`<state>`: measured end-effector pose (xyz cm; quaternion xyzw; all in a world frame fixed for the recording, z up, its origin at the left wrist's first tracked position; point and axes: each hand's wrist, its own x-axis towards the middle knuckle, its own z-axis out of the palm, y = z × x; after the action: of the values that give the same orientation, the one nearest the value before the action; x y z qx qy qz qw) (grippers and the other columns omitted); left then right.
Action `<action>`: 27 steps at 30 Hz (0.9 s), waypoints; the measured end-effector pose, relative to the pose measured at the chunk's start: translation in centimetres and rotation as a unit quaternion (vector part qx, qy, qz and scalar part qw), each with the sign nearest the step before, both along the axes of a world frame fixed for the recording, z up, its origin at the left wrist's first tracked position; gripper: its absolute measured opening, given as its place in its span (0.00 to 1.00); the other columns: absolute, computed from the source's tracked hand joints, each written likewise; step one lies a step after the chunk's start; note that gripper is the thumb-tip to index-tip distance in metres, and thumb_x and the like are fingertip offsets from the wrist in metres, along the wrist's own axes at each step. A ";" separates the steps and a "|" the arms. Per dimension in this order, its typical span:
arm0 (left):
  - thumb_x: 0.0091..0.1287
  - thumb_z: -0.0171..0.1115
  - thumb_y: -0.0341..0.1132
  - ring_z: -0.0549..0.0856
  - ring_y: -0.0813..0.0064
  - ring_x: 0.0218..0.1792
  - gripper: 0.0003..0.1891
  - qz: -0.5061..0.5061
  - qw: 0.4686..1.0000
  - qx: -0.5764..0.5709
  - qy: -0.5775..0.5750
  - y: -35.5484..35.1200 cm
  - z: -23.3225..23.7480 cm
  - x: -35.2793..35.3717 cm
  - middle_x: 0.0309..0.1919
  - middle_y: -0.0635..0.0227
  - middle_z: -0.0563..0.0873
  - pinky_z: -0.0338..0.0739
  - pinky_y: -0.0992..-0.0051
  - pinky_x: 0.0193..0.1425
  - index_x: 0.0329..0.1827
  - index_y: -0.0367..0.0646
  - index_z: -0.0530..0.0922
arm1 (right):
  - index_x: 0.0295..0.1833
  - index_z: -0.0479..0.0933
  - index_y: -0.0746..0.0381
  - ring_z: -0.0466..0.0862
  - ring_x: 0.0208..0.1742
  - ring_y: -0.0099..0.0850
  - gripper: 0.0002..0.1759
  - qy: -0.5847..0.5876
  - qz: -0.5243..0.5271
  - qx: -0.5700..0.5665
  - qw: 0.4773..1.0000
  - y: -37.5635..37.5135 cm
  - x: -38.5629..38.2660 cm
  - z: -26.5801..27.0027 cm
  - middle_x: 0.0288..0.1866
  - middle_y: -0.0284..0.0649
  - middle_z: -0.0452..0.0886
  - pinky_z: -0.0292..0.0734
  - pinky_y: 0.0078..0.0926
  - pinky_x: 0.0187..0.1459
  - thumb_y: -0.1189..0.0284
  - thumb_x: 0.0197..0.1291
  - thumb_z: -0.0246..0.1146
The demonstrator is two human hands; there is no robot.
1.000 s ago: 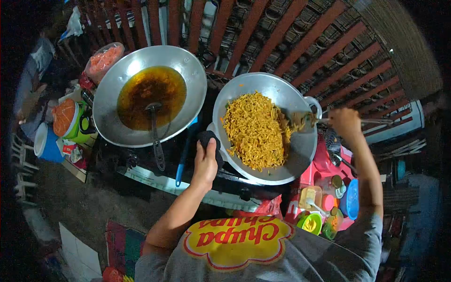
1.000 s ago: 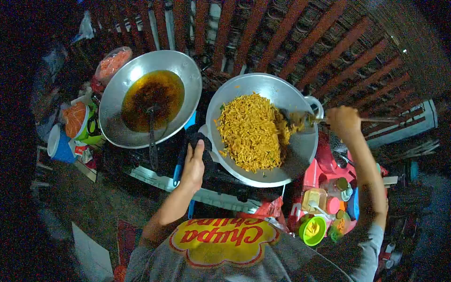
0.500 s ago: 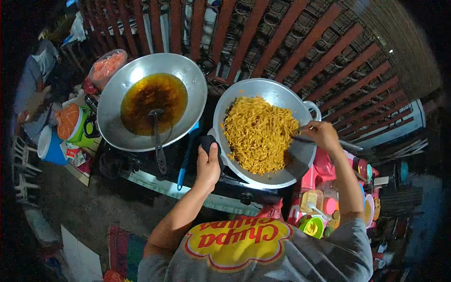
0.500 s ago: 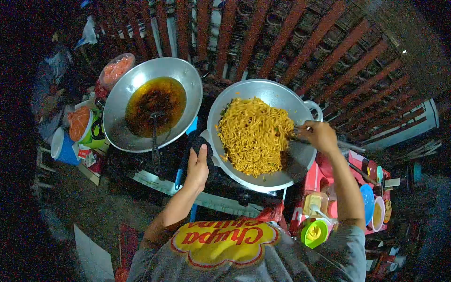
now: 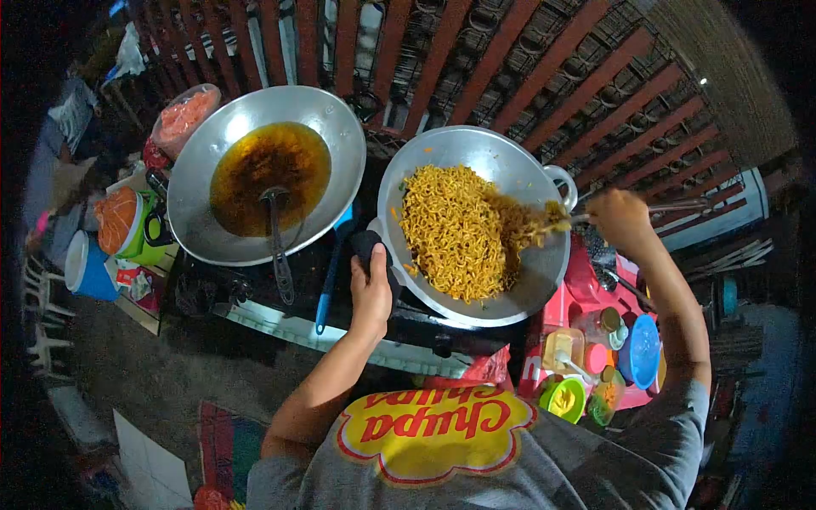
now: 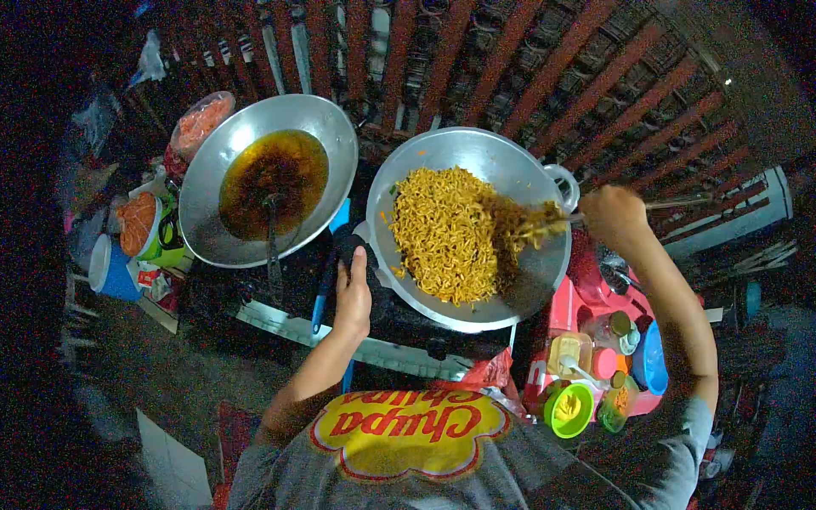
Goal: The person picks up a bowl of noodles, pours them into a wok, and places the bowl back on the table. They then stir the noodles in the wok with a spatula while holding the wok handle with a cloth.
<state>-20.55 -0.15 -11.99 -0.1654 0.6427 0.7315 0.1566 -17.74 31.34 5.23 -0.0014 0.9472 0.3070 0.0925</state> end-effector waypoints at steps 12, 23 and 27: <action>0.62 0.44 0.58 0.60 0.58 0.61 0.41 -0.039 0.996 -0.063 0.051 0.2 1.4 0.0 0.59 0.45 0.58 0.53 0.69 0.63 0.62 0.29 0.45 | 0.29 0.76 0.63 0.70 0.22 0.15 0.05 0.050 -0.203 -0.647 0.733 -1.3 0.9 -16.6 0.20 0.28 0.74 0.65 0.15 0.24 0.73 0.52 0.62; 0.63 0.44 0.55 0.67 0.56 0.57 0.37 -0.042 0.995 -0.079 0.046 -0.3 0.6 -0.3 0.55 0.44 0.66 0.58 0.70 0.60 0.61 0.28 0.53 | 0.37 0.78 0.57 0.79 0.26 0.32 0.09 0.129 -0.120 -0.420 0.890 -1.2 2.1 -3.8 0.25 0.46 0.78 0.73 0.27 0.30 0.69 0.47 0.62; 0.59 0.47 0.59 0.61 0.56 0.62 0.44 -0.043 0.997 -0.062 0.011 -0.8 0.3 -0.5 0.60 0.42 0.59 0.54 0.71 0.63 0.63 0.26 0.48 | 0.34 0.78 0.54 0.79 0.31 0.41 0.08 0.180 -0.110 -0.179 0.961 -5.3 2.2 0.0 0.30 0.41 0.80 0.73 0.36 0.29 0.66 0.49 0.57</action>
<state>-21.10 -0.98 -11.73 -0.1391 0.6952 0.6845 0.1699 -15.58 26.02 5.23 0.1414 0.9820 0.1153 -0.0479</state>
